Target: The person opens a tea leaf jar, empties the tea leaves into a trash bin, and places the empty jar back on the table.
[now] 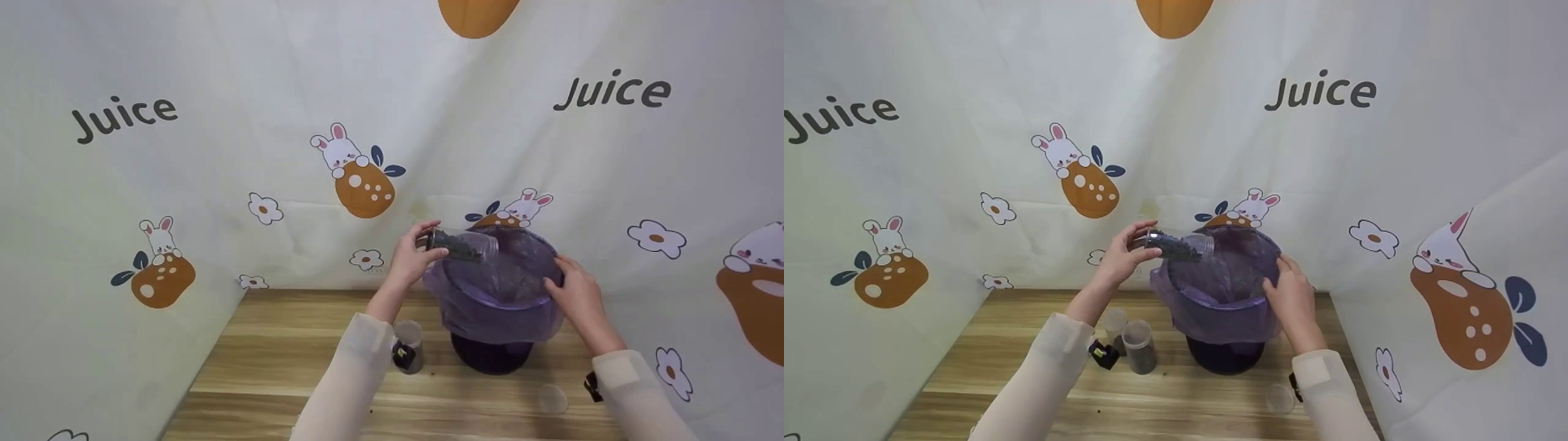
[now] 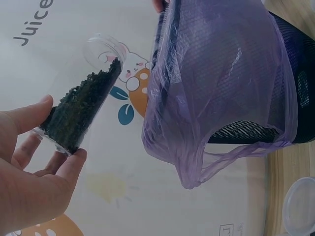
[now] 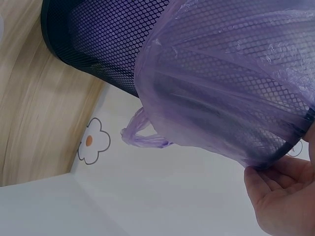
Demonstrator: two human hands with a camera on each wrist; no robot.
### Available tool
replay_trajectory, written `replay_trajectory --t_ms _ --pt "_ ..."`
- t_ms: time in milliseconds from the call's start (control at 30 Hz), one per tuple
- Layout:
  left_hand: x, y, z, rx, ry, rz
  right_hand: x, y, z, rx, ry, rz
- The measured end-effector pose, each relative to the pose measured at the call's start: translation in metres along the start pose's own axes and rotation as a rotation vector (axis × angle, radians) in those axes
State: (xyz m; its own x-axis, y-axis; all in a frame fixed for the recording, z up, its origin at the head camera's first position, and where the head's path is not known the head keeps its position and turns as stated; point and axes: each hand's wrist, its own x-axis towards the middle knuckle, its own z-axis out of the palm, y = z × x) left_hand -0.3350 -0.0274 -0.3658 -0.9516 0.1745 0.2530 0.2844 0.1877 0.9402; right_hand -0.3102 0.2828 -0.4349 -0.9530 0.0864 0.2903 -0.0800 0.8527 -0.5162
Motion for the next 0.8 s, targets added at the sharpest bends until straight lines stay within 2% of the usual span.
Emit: replay_trajectory --t_ms 167,400,800 --pt "-0.0004 0.0018 0.0009 0.016 -0.002 0.010 -0.0002 -0.0003 0.0001 -0.003 0.006 -0.002" --pt "0.0005 0.0022 0.0023 0.035 0.012 -0.009 0.0008 0.0004 0.0005 0.000 -0.009 -0.001" --pt "-0.0003 -0.0004 0.0027 0.051 0.014 0.024 0.0010 -0.0006 0.0000 -0.005 -0.012 -0.004"
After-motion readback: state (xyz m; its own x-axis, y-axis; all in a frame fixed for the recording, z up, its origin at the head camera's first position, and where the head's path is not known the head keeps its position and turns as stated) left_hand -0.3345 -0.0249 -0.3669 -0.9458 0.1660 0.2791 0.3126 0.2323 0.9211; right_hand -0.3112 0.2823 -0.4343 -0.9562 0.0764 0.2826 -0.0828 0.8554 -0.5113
